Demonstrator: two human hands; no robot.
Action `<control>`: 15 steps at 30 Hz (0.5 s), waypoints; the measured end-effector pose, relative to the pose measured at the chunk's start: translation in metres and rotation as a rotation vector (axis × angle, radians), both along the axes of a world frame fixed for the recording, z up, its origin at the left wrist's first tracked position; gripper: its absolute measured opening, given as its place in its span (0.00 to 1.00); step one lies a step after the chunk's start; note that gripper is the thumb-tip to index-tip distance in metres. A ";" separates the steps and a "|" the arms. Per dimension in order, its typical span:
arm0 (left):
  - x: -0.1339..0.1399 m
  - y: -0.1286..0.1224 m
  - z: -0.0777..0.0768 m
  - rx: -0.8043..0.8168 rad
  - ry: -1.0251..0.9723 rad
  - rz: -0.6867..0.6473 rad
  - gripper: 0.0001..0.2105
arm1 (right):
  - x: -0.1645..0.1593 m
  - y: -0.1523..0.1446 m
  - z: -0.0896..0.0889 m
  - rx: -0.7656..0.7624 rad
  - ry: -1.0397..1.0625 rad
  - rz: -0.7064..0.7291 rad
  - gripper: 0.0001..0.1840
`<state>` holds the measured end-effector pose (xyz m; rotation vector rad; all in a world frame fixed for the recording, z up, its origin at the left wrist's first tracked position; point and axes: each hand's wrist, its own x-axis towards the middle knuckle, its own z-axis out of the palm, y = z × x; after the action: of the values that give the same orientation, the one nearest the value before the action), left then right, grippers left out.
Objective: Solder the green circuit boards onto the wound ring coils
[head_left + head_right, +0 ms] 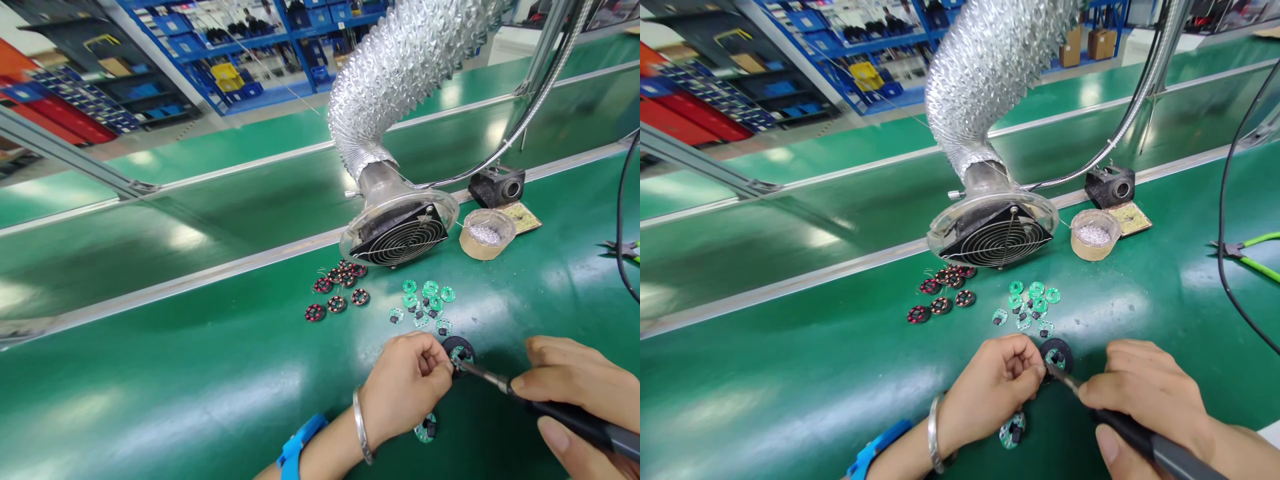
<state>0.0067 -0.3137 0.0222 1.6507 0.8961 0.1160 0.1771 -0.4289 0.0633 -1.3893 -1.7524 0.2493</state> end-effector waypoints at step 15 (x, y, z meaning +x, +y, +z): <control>0.000 0.004 0.008 0.172 0.076 -0.106 0.09 | 0.005 0.027 -0.046 -0.153 -0.009 0.278 0.20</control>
<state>0.0062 -0.3099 0.0297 1.8694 0.8738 0.0589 0.1823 -0.4016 0.0175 -1.2497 -1.9672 0.5380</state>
